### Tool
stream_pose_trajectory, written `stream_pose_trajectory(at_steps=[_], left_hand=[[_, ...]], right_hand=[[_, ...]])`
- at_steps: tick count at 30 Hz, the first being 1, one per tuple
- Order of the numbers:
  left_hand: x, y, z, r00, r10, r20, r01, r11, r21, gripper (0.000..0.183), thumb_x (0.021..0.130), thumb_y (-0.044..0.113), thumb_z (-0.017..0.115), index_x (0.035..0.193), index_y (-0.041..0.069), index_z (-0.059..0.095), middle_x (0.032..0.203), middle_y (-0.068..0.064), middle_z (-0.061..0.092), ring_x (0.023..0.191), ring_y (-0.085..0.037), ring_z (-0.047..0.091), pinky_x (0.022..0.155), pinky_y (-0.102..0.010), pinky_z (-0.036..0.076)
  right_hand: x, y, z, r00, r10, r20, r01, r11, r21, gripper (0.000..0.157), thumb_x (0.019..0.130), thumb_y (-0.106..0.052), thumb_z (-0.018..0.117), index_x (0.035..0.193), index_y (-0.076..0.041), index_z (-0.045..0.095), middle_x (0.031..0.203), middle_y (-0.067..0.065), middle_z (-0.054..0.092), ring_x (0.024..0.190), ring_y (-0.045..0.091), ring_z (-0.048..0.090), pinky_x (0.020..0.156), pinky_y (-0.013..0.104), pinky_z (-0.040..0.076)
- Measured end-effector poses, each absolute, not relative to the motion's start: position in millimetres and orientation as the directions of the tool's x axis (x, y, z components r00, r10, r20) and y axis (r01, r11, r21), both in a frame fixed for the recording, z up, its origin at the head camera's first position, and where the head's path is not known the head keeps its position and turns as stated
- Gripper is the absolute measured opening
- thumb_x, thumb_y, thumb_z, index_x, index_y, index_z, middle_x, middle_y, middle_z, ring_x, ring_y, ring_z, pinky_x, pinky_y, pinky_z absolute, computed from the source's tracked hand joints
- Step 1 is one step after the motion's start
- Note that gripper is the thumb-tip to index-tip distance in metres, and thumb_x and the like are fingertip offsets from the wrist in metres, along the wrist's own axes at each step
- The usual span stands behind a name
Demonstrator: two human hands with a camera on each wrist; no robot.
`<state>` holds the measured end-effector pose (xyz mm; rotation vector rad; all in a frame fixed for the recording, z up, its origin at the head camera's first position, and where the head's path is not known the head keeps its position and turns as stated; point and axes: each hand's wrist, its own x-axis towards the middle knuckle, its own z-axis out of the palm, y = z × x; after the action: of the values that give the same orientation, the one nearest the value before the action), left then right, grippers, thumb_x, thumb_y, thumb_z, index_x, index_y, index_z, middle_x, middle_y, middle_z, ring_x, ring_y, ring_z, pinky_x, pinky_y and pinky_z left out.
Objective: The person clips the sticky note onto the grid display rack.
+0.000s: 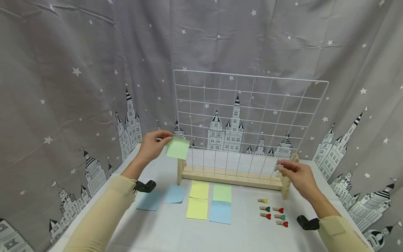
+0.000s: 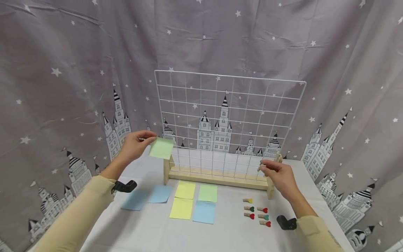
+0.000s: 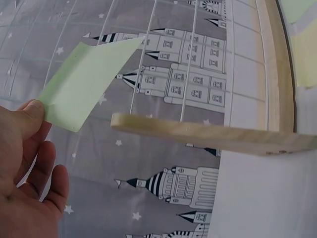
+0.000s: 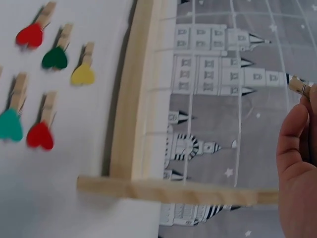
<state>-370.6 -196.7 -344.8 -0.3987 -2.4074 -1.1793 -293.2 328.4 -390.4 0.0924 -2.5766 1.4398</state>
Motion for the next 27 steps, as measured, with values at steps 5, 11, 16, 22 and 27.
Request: stream_pose_trajectory(at_steps=[5,11,16,22,27], left_hand=[[-370,-192,-345,-0.856,0.076,0.511,0.455,0.579,0.676,0.023,0.103,0.023,0.066,0.117,0.008,0.075,0.111,-0.01,0.075,0.101,-0.025,0.065,0.088,-0.042,0.053],[-370,-185,-340,-0.861,0.072,0.503,0.45,0.568,0.689,0.022,0.103,0.027,0.066,0.115,0.011,0.075,0.11,-0.009,0.075,0.099,-0.023,0.065,0.086,-0.04,0.053],[-371,-179,-334,-0.849,0.086,0.521,0.476,0.555,0.683,0.024,0.102,0.028,0.066,0.116,0.011,0.075,0.108,-0.008,0.075,0.096,-0.022,0.064,0.083,-0.037,0.051],[-370,-174,-327,-0.844,0.097,0.528,0.488,0.549,0.679,0.025,0.103,0.028,0.066,0.117,0.01,0.075,0.111,-0.009,0.075,0.099,-0.024,0.067,0.088,-0.041,0.052],[-370,-169,-322,-0.833,0.101,0.544,0.502,0.552,0.666,0.023,0.102,0.028,0.067,0.116,0.013,0.076,0.11,-0.008,0.076,0.098,-0.025,0.068,0.087,-0.042,0.054]], right_hand=[[-296,313,-382,-0.975,0.015,0.222,-0.186,0.488,-0.853,0.051,0.1,-0.035,0.069,0.137,-0.001,0.064,0.117,0.002,0.075,0.092,-0.003,0.067,0.082,0.015,0.055],[-299,297,-372,-0.969,0.006,0.246,-0.21,0.498,-0.842,0.044,0.1,-0.034,0.069,0.134,-0.006,0.068,0.119,0.005,0.075,0.093,0.004,0.066,0.081,0.018,0.054],[-303,285,-361,-0.964,-0.016,0.266,-0.237,0.508,-0.829,0.042,0.101,-0.036,0.068,0.132,-0.009,0.07,0.122,0.008,0.075,0.096,0.009,0.067,0.081,0.02,0.054],[-310,273,-348,-0.958,-0.043,0.282,-0.265,0.497,-0.826,0.042,0.1,-0.038,0.068,0.131,-0.01,0.071,0.117,0.003,0.075,0.095,0.01,0.067,0.084,0.022,0.054],[-316,262,-332,-0.946,-0.059,0.32,-0.311,0.455,-0.835,0.04,0.099,-0.033,0.071,0.129,-0.006,0.071,0.114,-0.002,0.076,0.093,0.005,0.068,0.082,0.02,0.056]])
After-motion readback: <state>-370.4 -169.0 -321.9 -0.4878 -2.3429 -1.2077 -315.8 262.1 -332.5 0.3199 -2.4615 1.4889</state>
